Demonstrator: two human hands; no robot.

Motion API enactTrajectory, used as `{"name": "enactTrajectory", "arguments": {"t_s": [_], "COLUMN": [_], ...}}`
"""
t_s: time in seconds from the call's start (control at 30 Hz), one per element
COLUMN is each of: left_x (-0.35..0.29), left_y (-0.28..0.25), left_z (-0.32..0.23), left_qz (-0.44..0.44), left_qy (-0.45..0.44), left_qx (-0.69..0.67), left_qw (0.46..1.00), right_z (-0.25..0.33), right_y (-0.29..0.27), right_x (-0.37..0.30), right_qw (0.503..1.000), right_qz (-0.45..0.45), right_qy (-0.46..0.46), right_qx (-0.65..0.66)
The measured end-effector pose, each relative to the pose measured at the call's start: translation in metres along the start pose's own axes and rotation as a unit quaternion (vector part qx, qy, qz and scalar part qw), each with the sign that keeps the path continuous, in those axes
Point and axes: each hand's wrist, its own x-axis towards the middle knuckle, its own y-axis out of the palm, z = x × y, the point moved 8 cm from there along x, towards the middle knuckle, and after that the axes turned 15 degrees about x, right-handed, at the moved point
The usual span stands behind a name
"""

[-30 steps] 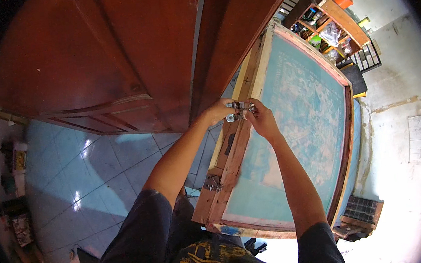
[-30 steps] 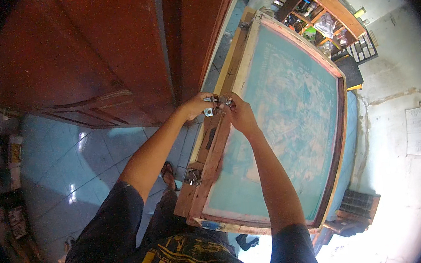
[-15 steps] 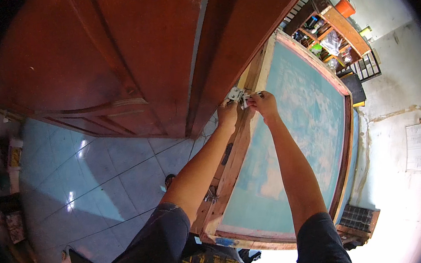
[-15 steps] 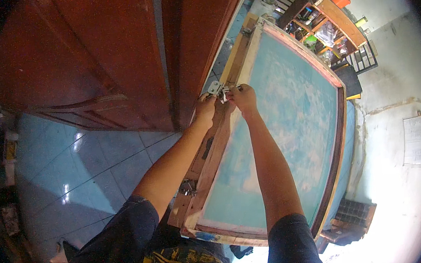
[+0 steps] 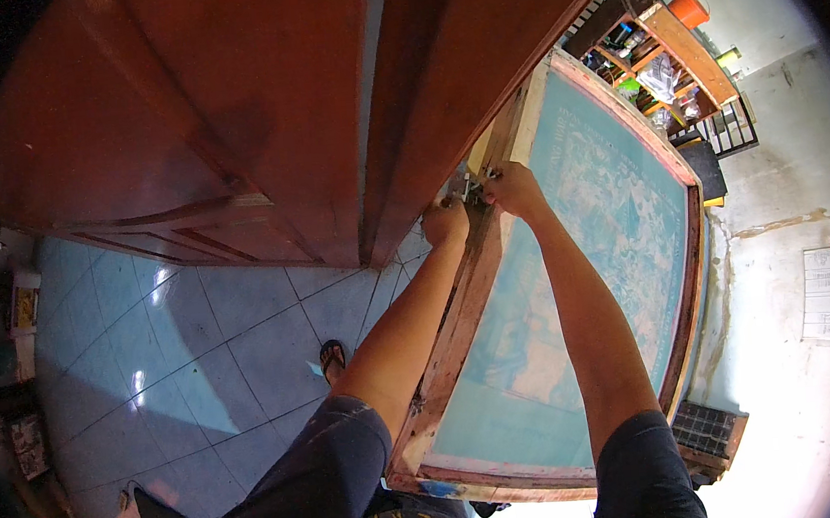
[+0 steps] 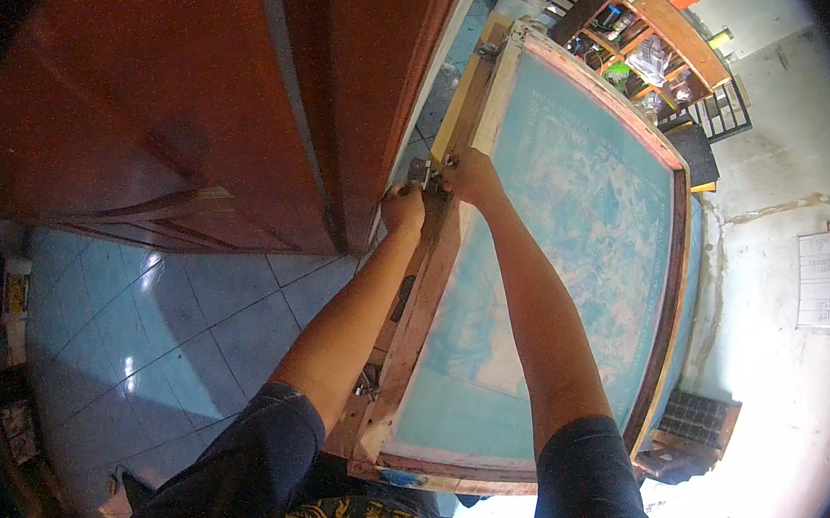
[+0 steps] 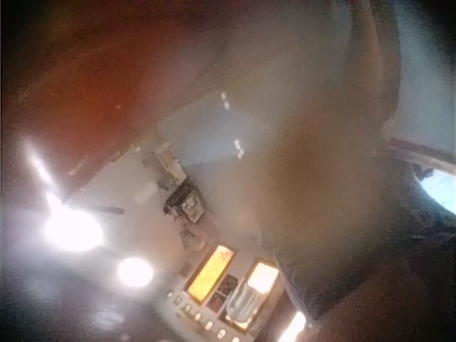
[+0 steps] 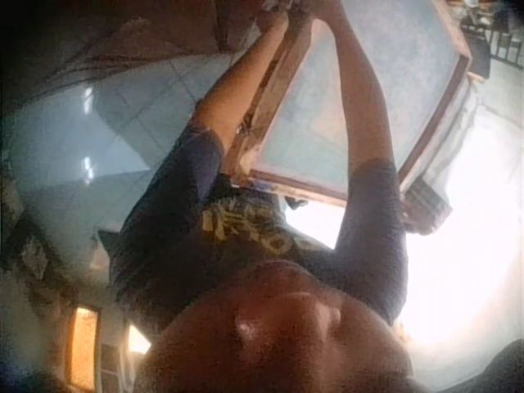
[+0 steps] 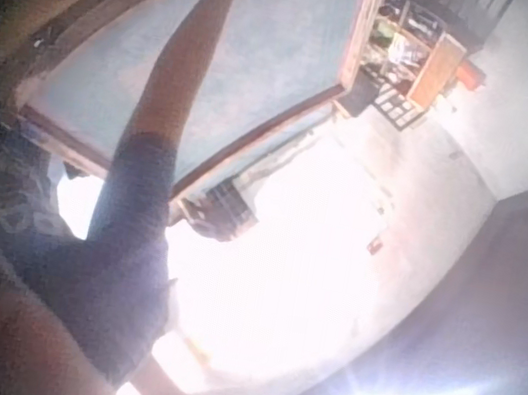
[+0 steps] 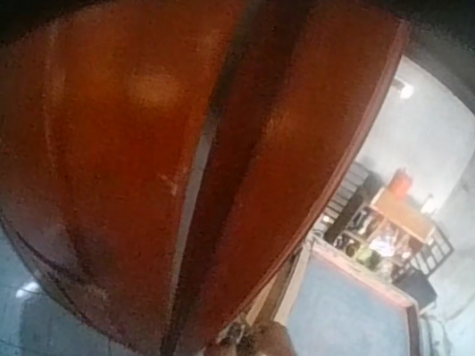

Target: The person positions a metal latch on a wooden door frame and secures it with screws using a screwdriver. They repeatedly tighten the screws to ensure the latch is firmly attached to the frame.

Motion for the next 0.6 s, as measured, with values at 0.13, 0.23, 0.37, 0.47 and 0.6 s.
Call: {"name": "enactTrajectory", "arguments": {"t_s": [0.13, 0.23, 0.37, 0.47, 0.6], "left_x": [0.008, 0.015, 0.013, 0.009, 0.008], "left_y": [0.011, 0.016, 0.010, 0.014, 0.004], "left_z": [0.005, 0.008, 0.006, 0.000, -0.001], "left_qz": [0.050, 0.029, -0.069, -0.031, 0.028], "left_qy": [0.026, 0.057, 0.101, 0.115, 0.096], "left_qx": [0.028, 0.056, 0.037, 0.028, 0.035], "left_qw": [0.998, 0.996, 0.992, 0.992, 0.994], "right_z": [0.018, 0.028, 0.020, 0.006, 0.025], "right_y": [0.000, 0.000, 0.006, 0.006, 0.013], "right_x": [-0.002, -0.003, 0.008, 0.009, 0.001], "right_qw": [0.993, 0.989, 0.988, 0.985, 0.933], "right_qz": [-0.008, -0.008, 0.033, 0.075, 0.117], "right_qy": [-0.047, -0.050, -0.023, -0.038, -0.035], "right_qx": [-0.110, -0.142, -0.148, -0.150, -0.338]}}
